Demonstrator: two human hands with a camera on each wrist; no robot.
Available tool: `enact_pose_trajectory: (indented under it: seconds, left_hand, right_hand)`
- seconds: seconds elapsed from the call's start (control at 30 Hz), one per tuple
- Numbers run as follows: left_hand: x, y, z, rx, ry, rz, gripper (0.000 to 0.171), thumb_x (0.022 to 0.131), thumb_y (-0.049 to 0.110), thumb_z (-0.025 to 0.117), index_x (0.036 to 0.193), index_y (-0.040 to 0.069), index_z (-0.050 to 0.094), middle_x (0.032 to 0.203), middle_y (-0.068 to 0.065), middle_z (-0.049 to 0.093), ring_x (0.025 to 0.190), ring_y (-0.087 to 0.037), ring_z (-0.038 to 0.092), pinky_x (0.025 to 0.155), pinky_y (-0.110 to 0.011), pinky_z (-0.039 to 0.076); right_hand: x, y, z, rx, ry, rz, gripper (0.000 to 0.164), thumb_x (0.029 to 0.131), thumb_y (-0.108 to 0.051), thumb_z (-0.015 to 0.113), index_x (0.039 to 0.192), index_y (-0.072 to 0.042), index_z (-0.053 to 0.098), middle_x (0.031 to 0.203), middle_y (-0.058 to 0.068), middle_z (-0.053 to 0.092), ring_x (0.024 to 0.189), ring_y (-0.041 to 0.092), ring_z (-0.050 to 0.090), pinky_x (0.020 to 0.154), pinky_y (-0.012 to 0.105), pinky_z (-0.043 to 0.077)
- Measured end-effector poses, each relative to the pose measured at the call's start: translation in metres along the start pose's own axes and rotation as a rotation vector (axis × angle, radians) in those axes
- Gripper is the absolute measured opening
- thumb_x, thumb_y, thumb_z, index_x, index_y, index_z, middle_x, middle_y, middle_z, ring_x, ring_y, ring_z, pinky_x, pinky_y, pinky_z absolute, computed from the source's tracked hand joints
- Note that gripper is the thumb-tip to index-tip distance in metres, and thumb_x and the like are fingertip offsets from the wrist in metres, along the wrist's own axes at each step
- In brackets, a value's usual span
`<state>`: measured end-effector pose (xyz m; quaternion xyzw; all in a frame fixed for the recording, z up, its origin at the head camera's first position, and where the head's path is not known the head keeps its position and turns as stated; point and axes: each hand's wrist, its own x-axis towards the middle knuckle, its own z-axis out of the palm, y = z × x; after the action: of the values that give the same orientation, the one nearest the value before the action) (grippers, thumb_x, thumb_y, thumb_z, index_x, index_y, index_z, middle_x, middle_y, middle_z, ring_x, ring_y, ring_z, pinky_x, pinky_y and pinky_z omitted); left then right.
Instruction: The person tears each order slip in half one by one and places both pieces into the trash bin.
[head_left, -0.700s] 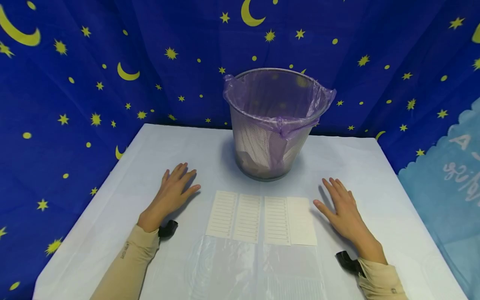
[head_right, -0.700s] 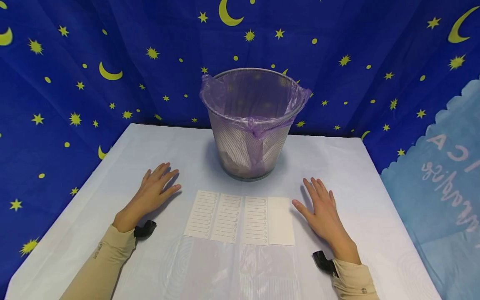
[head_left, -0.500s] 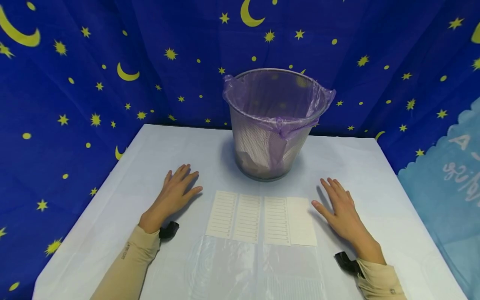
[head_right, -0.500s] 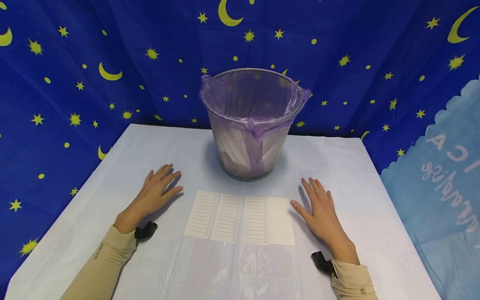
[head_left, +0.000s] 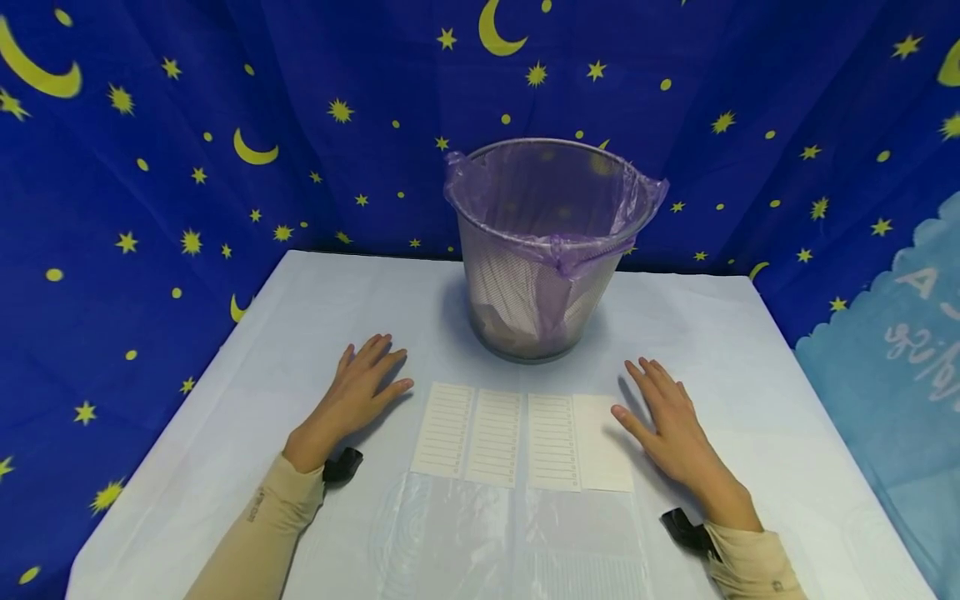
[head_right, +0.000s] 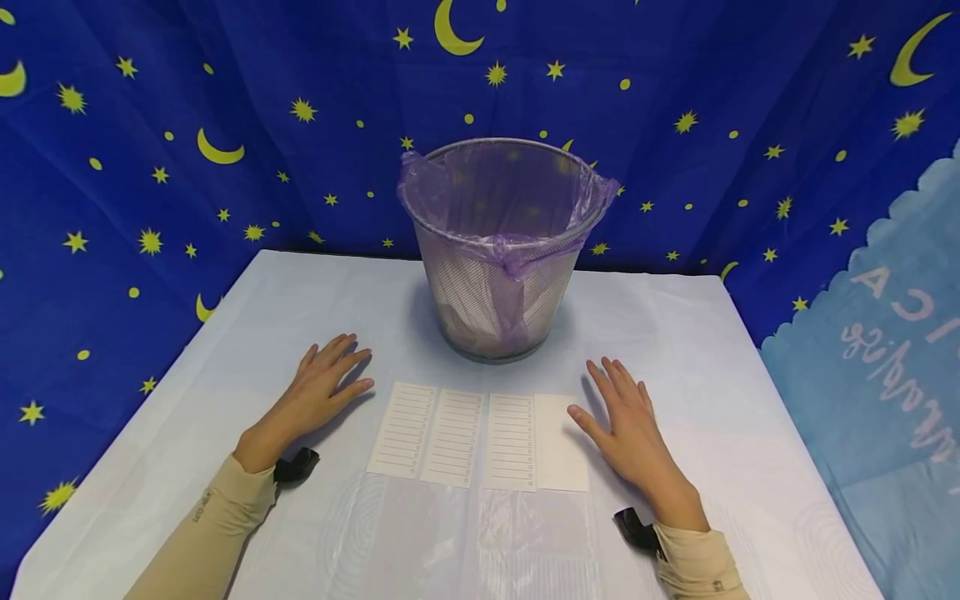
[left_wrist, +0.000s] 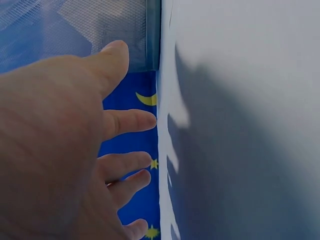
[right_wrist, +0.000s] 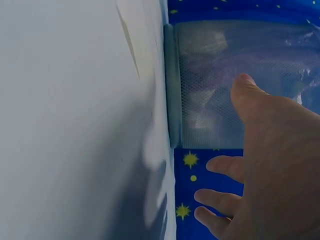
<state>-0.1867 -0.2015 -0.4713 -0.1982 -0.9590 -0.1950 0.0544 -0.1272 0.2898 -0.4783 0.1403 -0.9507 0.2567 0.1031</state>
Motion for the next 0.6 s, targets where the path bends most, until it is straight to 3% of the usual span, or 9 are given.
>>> enact_pose_trajectory:
  seconds: [0.6]
  left_hand:
    - [-0.002,0.014,0.007,-0.037,-0.023,0.063,0.058,0.104,0.040,0.067,0.147,0.002,0.059,0.162,-0.028,0.042,0.155,-0.046,0.032,0.123,-0.073,0.017]
  right_hand:
    - [-0.002,-0.022,0.010,0.066,-0.043,-0.067,0.070,0.104,-0.036,0.067,0.164,-0.015,0.039,0.168,0.023,0.034,0.157,0.047,0.024,0.120,0.075,0.017]
